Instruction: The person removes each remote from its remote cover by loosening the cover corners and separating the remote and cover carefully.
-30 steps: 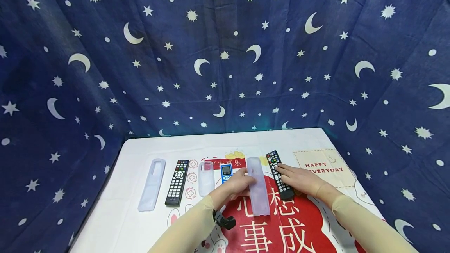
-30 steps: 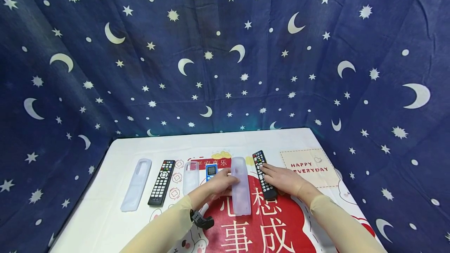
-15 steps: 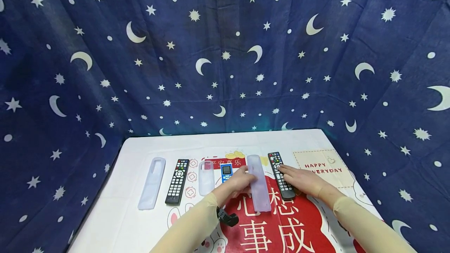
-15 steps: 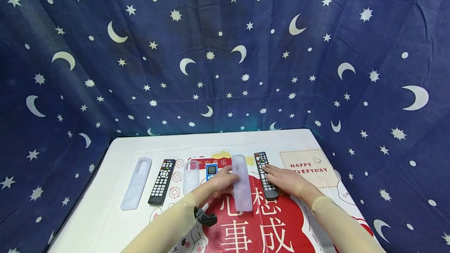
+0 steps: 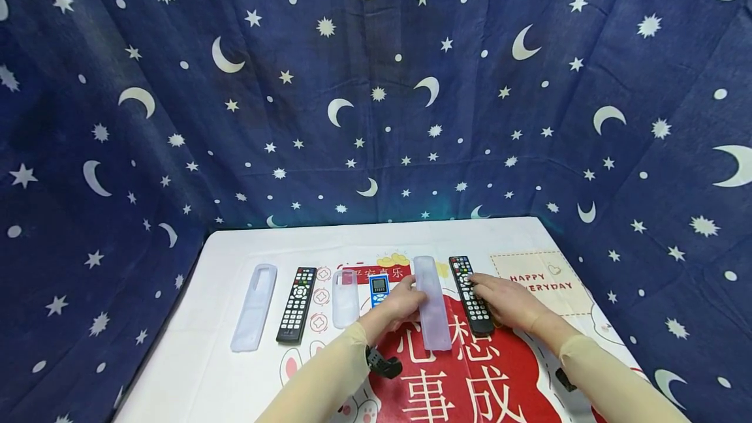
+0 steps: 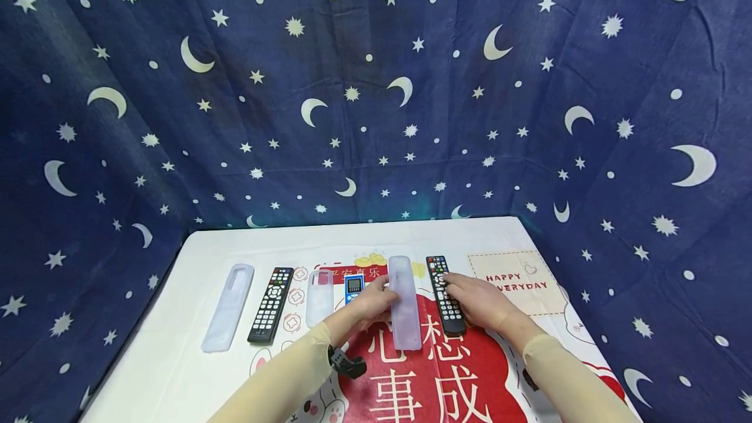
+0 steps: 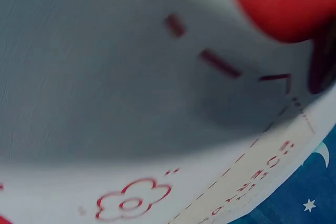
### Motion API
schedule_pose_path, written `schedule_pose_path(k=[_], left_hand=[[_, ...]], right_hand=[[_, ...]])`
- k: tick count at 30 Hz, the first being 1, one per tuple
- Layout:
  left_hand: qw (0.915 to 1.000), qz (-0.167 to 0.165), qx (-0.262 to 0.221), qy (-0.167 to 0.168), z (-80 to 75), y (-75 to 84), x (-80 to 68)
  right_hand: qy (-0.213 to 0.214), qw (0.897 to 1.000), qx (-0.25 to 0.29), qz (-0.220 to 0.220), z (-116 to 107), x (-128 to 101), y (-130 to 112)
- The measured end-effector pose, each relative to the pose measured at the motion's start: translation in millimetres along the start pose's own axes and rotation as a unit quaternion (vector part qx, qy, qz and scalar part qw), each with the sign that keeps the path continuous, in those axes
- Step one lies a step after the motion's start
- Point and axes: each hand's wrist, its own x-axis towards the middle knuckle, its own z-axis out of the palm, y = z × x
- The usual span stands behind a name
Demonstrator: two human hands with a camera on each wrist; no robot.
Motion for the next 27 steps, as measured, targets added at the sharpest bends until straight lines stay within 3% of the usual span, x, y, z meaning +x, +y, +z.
schedule_pose_path(k=[7, 13, 17, 22, 27], left_hand=[[0.9991, 0.014, 0.027, 0.029, 5.9, -1.2, 6.3], [0.9991, 0.012, 0.035, 0.02, 11.4, -3.2, 14.7], [0.996, 0.017, 0.081, 0.031, 14.7, -4.4, 18.5], [0.9815, 0.052, 0.178, 0.048, 15.8, -0.8, 20.5], [0.9585, 0.071, 0.271, 0.053, 11.8, 4.9, 19.0]], right_hand=[[0.045, 0.997, 0.015, 0.068, -11, 3, -5], [0.057, 0.99, 0.053, 0.115, -14, 2, -11], [0.065, 0.986, 0.072, 0.136, -11, 0, -15], [0.072, 0.982, 0.085, 0.151, -10, -2, -18], [0.07, 0.98, 0.089, 0.162, -10, -5, -21]])
